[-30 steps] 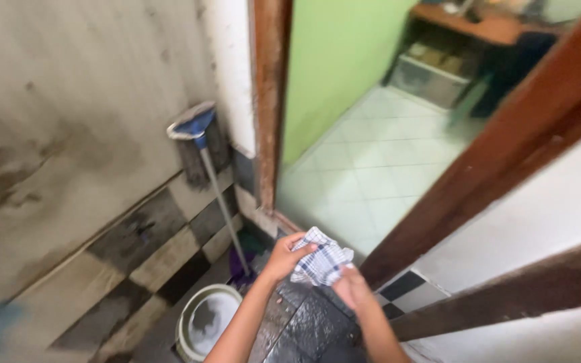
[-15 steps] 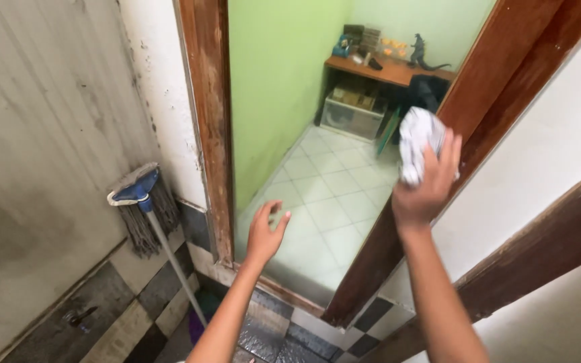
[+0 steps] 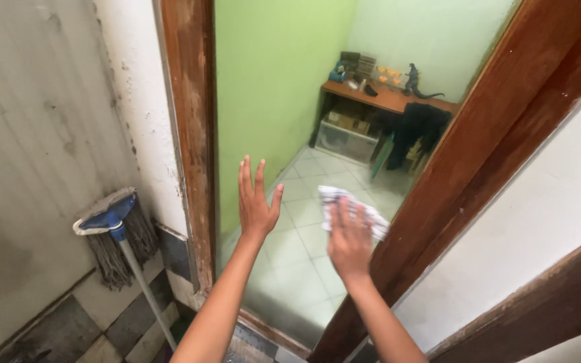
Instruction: Wiping a glass door and its wooden frame with a damp cloth dipped in a bucket of water.
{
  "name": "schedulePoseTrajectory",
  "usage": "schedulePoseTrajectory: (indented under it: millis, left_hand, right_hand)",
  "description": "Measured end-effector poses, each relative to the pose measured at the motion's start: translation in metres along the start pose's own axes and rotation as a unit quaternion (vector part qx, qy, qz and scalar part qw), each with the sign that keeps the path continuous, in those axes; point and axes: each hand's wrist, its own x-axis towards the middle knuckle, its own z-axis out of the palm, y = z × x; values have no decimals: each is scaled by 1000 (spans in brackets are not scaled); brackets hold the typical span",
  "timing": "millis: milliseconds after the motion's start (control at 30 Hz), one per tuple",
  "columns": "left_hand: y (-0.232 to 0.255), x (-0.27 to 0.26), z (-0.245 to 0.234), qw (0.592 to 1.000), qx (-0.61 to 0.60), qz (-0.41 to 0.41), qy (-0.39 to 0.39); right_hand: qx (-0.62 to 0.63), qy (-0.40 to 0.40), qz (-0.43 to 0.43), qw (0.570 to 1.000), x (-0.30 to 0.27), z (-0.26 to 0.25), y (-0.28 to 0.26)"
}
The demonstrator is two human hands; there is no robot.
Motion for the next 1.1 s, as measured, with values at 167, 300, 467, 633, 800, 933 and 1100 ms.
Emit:
schedulePoseTrajectory:
  millis: [167, 300, 467, 633, 800, 933, 1100]
  left_hand:
    - [-16, 22, 13, 997, 33, 72, -6]
    - [-43, 19, 37, 996, 32, 86, 9]
    - [-64, 17, 59, 994, 42, 92, 37]
    - [-66, 14, 58, 995, 20, 94, 38]
    - [-70, 17, 61, 993, 6, 106, 47]
    - [-69, 16, 60, 994, 6, 100, 51]
    - [-72, 19, 59, 994, 4, 99, 44]
  right_hand:
    - [-7, 22, 92, 996, 61, -33, 57]
    - [10, 53, 97, 994, 145, -43, 51]
    - [20, 43, -34, 998, 141, -11, -12]
    - [-9, 12, -83, 996, 44, 2, -25]
    - [-39, 0, -4, 999, 34, -13, 36]
    - [-32, 40, 112, 992, 134, -51, 54]
    - [40, 94, 115, 988, 201, -32, 11]
